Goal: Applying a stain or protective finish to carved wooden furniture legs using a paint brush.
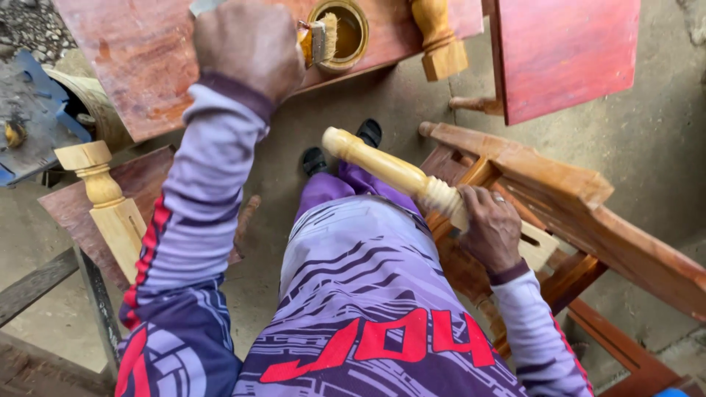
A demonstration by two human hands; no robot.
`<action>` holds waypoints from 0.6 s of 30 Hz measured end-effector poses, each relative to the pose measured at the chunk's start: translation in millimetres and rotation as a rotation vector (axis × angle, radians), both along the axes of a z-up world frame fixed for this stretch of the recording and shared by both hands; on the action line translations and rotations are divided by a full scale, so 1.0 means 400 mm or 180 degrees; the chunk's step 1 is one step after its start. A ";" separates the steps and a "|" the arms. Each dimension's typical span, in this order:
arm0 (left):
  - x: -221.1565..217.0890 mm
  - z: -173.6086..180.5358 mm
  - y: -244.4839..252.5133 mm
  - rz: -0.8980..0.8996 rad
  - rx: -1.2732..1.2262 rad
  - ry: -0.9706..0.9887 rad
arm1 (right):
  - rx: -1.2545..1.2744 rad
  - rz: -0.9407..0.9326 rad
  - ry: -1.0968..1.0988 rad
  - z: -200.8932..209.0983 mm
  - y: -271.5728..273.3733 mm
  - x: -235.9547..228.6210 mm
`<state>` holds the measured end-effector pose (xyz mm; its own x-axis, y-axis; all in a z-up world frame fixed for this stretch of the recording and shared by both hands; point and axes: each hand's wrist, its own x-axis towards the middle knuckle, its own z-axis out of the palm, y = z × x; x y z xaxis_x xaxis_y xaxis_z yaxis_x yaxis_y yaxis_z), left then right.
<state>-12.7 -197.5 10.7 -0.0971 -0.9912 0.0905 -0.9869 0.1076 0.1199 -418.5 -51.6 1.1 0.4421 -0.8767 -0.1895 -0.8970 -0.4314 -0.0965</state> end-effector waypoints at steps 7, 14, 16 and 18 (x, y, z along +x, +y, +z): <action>-0.131 -0.232 -0.222 0.0215 0.0460 -0.0490 | 0.0017 -0.0373 0.0415 0.010 -0.034 -0.150; -0.170 -0.403 -0.255 0.0396 0.1253 -0.0537 | 0.0194 -0.0727 0.0344 0.045 -0.067 -0.189; -0.179 -0.420 -0.256 0.0448 0.1253 -0.0527 | 0.0263 -0.0750 0.0349 0.050 -0.076 -0.196; -0.184 -0.423 -0.257 0.0523 0.1241 -0.0519 | 0.0318 -0.0753 0.0348 0.055 -0.091 -0.197</action>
